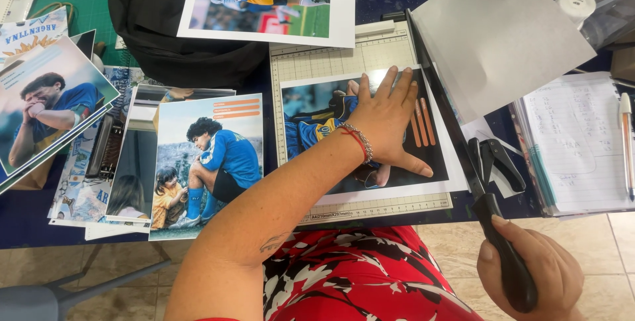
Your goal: Trimming printed photos using a manual paper cutter on a desk.
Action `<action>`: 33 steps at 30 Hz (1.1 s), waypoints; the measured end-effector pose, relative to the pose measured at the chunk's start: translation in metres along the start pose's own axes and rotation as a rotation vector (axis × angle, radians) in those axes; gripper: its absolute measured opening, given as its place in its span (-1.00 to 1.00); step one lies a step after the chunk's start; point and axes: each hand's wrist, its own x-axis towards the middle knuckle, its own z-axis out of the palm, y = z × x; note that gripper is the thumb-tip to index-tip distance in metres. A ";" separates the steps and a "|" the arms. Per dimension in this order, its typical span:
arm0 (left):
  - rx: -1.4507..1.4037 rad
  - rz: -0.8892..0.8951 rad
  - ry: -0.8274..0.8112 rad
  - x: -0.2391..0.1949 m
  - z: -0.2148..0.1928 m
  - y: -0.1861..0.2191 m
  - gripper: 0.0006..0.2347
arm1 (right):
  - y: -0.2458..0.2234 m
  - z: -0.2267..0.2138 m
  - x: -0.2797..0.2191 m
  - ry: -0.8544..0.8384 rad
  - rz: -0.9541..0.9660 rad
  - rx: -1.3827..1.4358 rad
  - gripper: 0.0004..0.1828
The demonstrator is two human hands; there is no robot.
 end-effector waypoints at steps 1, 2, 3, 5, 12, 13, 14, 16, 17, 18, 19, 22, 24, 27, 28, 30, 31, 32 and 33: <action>-0.007 0.000 0.004 0.000 0.000 0.000 0.34 | 0.001 0.000 -0.001 0.003 0.002 0.003 -0.70; -0.015 0.001 0.008 0.000 0.001 0.000 0.33 | 0.001 0.000 -0.002 0.006 0.004 0.005 -0.71; -0.016 0.001 0.007 0.000 0.001 0.000 0.33 | 0.001 0.000 -0.002 0.005 0.005 0.005 -0.71; -0.006 -0.001 0.018 0.001 0.003 0.000 0.34 | 0.001 0.000 -0.001 -0.001 -0.003 -0.001 -0.70; -0.010 -0.014 0.004 -0.002 -0.006 0.003 0.30 | 0.003 0.001 -0.002 0.006 -0.010 -0.004 -0.70; -0.008 -0.020 -0.022 -0.001 -0.008 0.003 0.29 | 0.003 0.001 -0.002 0.004 0.004 -0.002 -0.70; -0.008 -0.023 -0.050 -0.001 -0.010 0.004 0.29 | 0.002 0.001 -0.003 0.001 0.020 -0.001 -0.70; -0.002 -0.029 -0.071 -0.001 -0.014 0.006 0.30 | 0.006 0.001 -0.004 -0.004 -0.003 -0.012 -0.69; 0.001 -0.038 -0.093 0.000 -0.015 0.007 0.31 | 0.009 0.001 -0.005 -0.011 -0.030 -0.019 -0.68; 0.003 -0.034 -0.095 -0.001 -0.018 0.008 0.31 | 0.010 0.000 -0.004 -0.010 -0.025 -0.021 -0.68; -0.011 -0.042 -0.126 -0.001 -0.021 0.009 0.31 | 0.011 0.000 -0.004 -0.033 -0.054 -0.012 -0.66; -0.030 -0.041 -0.147 -0.001 -0.022 0.009 0.33 | 0.015 0.001 -0.008 -0.047 -0.096 -0.008 -0.64; -0.038 -0.033 -0.143 -0.001 -0.022 0.009 0.33 | 0.018 0.003 -0.010 -0.041 -0.106 -0.010 -0.64; -0.038 -0.036 -0.164 -0.002 -0.024 0.009 0.31 | 0.020 0.004 -0.014 -0.053 -0.116 0.013 -0.64; -0.048 -0.032 -0.168 -0.002 -0.025 0.009 0.31 | 0.020 0.004 -0.015 -0.074 -0.115 0.016 -0.62; -0.058 -0.024 -0.176 -0.002 -0.025 0.009 0.31 | 0.022 0.005 -0.019 -0.098 -0.107 0.019 -0.61; -0.050 -0.025 -0.175 -0.002 -0.024 0.009 0.31 | 0.023 0.006 -0.022 -0.108 -0.114 0.031 -0.59; -0.041 -0.028 -0.171 -0.001 -0.024 0.008 0.32 | 0.025 0.007 -0.023 -0.117 -0.122 0.043 -0.58; -0.041 -0.026 -0.175 -0.001 -0.023 0.008 0.32 | 0.026 0.008 -0.025 -0.118 -0.117 0.043 -0.58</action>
